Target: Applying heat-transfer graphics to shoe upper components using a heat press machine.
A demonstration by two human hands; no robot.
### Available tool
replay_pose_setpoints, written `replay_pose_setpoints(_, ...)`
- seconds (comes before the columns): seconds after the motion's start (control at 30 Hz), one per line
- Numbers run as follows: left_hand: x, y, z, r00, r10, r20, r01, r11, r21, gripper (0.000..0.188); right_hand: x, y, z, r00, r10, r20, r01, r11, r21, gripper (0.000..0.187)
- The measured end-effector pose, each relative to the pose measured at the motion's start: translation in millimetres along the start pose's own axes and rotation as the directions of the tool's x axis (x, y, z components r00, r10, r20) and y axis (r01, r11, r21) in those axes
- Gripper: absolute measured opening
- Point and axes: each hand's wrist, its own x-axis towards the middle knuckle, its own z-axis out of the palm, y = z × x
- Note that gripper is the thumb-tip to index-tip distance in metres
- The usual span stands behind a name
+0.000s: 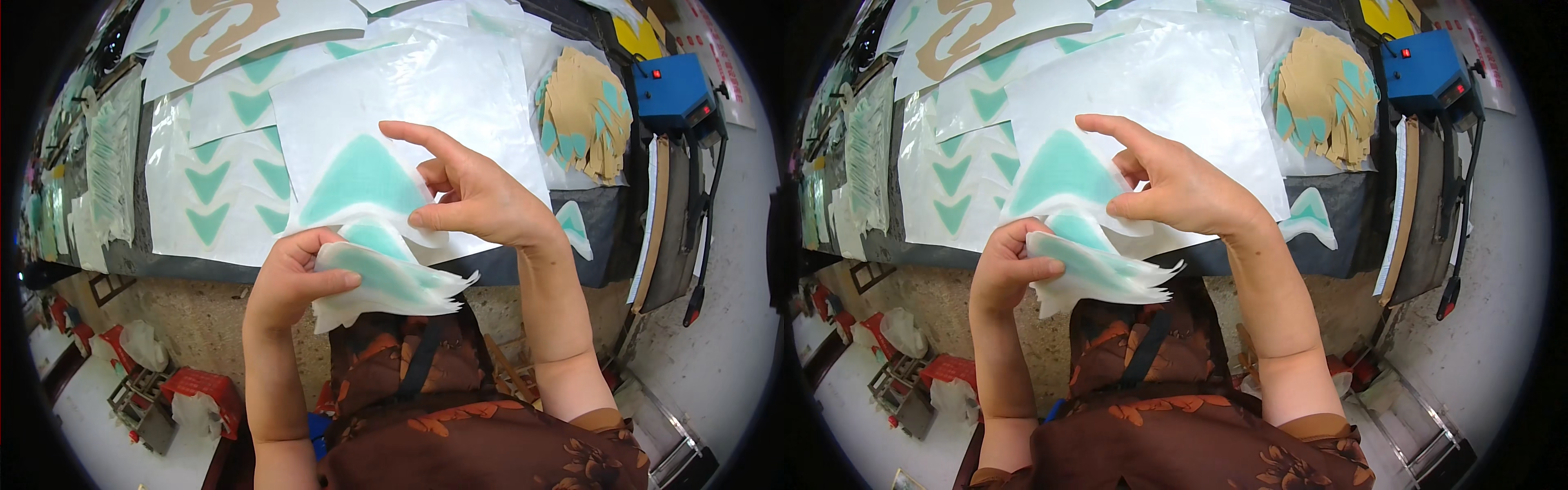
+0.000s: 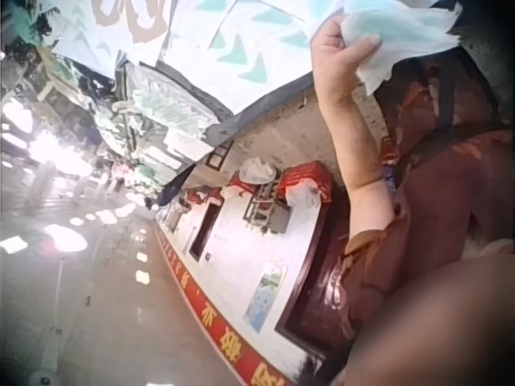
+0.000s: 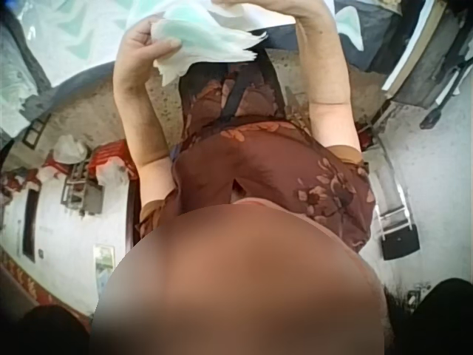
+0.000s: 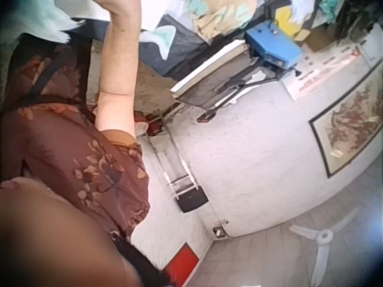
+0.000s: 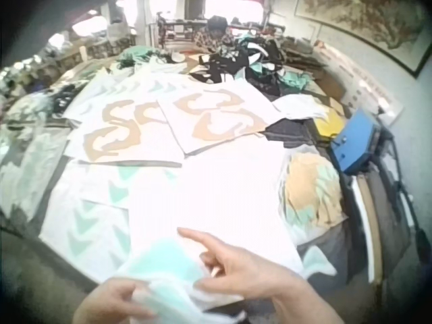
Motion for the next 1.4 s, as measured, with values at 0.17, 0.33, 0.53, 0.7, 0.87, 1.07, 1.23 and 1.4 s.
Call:
replay_pose_setpoints(0.17, -2.0, 6.3, 14.7, 0.997, 0.059, -0.050, -0.047, 0.975, 0.219, 0.018, -3.8, -3.9, -3.2, 0.999, 0.004, -0.038, -0.006, 0.998, -0.062, 0.078)
replay_pose_setpoints(0.33, -0.4, 3.2, 27.5, 0.962, 0.267, -0.064, -0.185, 0.804, 0.566, 0.016, -2.6, 1.4, -0.8, 0.998, 0.037, -0.044, -0.031, 0.989, 0.142, 0.076)
replay_pose_setpoints(0.53, 16.4, -12.5, 40.0, 0.693, 0.711, 0.124, -0.378, 0.211, 0.902, 0.019, -2.3, 10.2, 5.3, 0.980, 0.105, -0.171, -0.070, 0.977, 0.201, 0.071)
replay_pose_setpoints(0.7, 21.6, -16.2, 39.3, 0.663, 0.715, 0.221, -0.317, 0.002, 0.948, 0.024, -1.8, 16.0, 8.0, 0.977, 0.121, -0.175, -0.071, 0.960, 0.270, 0.066)
replay_pose_setpoints(0.87, 27.3, -17.7, 38.6, 0.621, 0.738, 0.265, -0.292, -0.096, 0.952, 0.022, -2.6, 15.7, 12.7, 0.972, 0.091, -0.219, -0.027, 0.960, 0.278, 0.062)
replay_pose_setpoints(1.07, 31.1, -17.8, 37.7, 0.599, 0.747, 0.289, -0.278, -0.144, 0.950, 0.018, -3.0, 9.8, 16.9, 0.958, 0.094, -0.272, -0.022, 0.966, 0.257, 0.057)
replay_pose_setpoints(1.23, 36.9, -30.0, 28.4, 0.657, 0.702, 0.276, -0.246, -0.146, 0.958, 0.023, -3.1, 4.3, 19.9, 0.960, 0.048, -0.275, 0.043, 0.948, 0.314, 0.061)
replay_pose_setpoints(1.4, 25.2, -37.4, 15.8, 0.797, 0.594, -0.112, -0.173, 0.401, 0.900, 0.009, -26.5, -10.8, 1.1, 0.965, -0.181, -0.188, 0.258, 0.776, 0.576, 0.093)
